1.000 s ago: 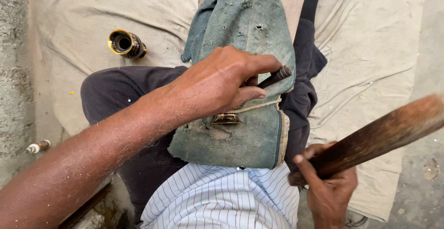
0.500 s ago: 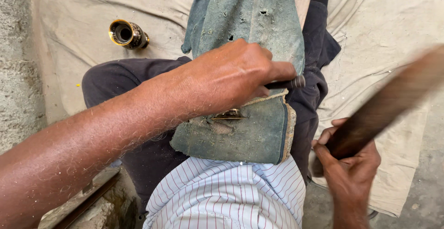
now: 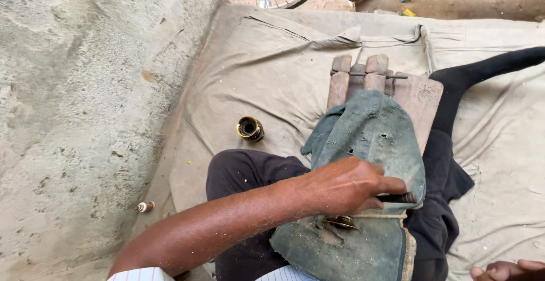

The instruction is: The person sits on the ground with a small brass vessel held on a padded cushion, and hammers decorative patterns into its surface using a punch held in one hand and a wooden mallet in the other, repositioning the punch repeatedly around the vessel body.

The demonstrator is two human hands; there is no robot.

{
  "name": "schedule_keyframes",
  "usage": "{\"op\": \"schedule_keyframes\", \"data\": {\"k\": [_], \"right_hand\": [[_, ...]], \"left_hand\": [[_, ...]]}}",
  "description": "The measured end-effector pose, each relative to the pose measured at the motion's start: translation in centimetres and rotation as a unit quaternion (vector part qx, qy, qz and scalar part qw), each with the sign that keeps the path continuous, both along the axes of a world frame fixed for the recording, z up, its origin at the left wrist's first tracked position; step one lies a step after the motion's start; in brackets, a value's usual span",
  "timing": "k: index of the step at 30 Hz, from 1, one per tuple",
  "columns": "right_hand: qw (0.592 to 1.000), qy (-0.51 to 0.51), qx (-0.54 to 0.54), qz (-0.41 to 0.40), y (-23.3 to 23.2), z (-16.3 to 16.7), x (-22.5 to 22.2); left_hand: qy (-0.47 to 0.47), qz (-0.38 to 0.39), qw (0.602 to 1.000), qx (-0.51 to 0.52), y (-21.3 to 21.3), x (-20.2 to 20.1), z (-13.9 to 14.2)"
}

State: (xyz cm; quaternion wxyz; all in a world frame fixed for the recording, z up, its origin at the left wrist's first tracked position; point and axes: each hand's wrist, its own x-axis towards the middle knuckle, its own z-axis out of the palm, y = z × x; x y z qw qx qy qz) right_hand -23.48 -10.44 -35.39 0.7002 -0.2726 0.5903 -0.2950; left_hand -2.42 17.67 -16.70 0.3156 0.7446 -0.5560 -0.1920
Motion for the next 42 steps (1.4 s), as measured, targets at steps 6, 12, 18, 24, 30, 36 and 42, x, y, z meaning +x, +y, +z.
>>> {"op": "schedule_keyframes", "data": {"k": [6, 12, 18, 24, 30, 36, 42], "right_hand": [[0.998, 0.041, -0.005, 0.038, 0.3, -0.9, -0.2], [0.977, 0.064, -0.004, 0.204, 5.1, 0.5, -2.7], [0.918, 0.019, -0.152, 0.366, 9.5, 7.9, -9.2], [0.899, -0.165, -0.245, 0.325, 13.5, 14.5, -6.8], [0.847, 0.167, -0.276, 0.424, 11.4, 14.3, -6.4], [0.824, 0.149, -0.377, 0.396, 8.0, 13.5, -6.1], [0.973, -0.034, -0.074, 0.215, 6.9, 2.6, 4.5]], "left_hand": [[0.015, 0.006, 1.0, 0.016, 0.4, 0.2, 0.2], [0.04, 0.114, 0.982, -0.145, 2.4, 0.8, 1.6], [0.104, 0.105, 0.989, -0.028, 2.7, 1.1, 1.7], [0.038, 0.064, 0.993, -0.093, 2.1, 0.6, 2.3], [0.033, 0.019, 0.994, -0.1, 1.8, 0.7, 1.9], [0.016, -0.004, 0.999, -0.049, 1.7, 0.4, 0.3], [0.028, -0.051, 0.996, -0.061, 1.7, 1.0, 0.1]]}}
